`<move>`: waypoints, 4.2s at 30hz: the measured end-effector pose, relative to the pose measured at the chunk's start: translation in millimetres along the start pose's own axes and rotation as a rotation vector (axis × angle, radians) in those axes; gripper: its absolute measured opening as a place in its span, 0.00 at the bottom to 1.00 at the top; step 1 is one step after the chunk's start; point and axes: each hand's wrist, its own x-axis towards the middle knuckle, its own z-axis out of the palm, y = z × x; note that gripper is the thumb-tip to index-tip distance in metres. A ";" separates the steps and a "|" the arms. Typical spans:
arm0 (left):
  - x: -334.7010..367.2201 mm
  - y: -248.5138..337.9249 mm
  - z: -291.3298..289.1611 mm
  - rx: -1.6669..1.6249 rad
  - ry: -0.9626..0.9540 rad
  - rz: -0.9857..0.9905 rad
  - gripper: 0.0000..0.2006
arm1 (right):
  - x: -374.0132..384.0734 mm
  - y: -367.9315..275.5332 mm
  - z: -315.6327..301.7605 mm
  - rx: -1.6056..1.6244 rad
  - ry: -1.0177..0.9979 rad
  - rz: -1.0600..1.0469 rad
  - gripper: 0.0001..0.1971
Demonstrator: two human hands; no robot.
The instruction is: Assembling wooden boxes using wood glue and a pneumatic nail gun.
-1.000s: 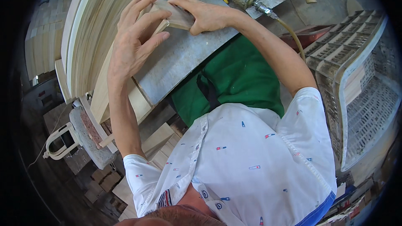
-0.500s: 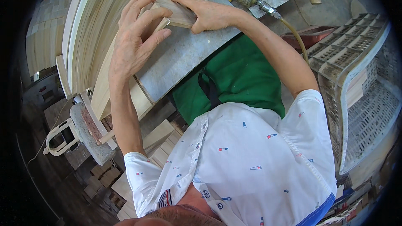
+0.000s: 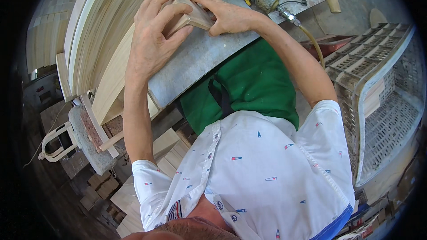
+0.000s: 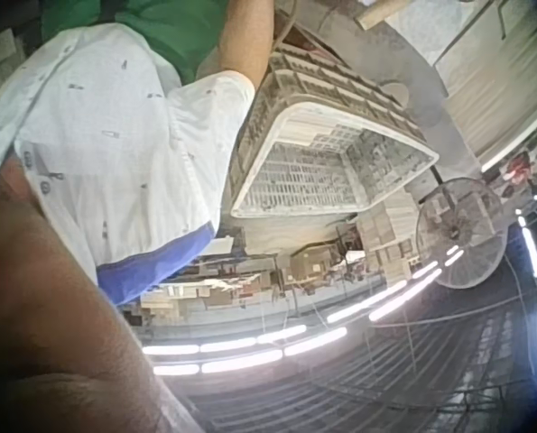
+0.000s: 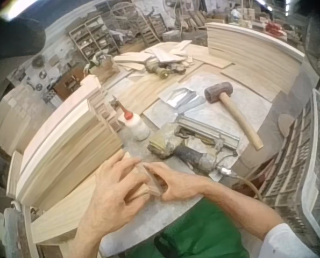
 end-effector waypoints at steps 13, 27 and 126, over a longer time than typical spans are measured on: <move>-1.2 4.0 -2.1 0.013 0.014 -0.020 0.14 | -3.0 -4.5 -7.7 -0.032 -0.082 0.066 0.48; -8.3 -7.4 10.8 -0.013 0.094 0.035 0.12 | 19.5 -19.7 -77.8 -0.944 0.048 0.411 0.30; 48.6 -45.9 -30.1 -0.784 -0.181 -0.957 0.13 | 25.8 -180.2 -177.8 -0.918 -0.142 0.183 0.13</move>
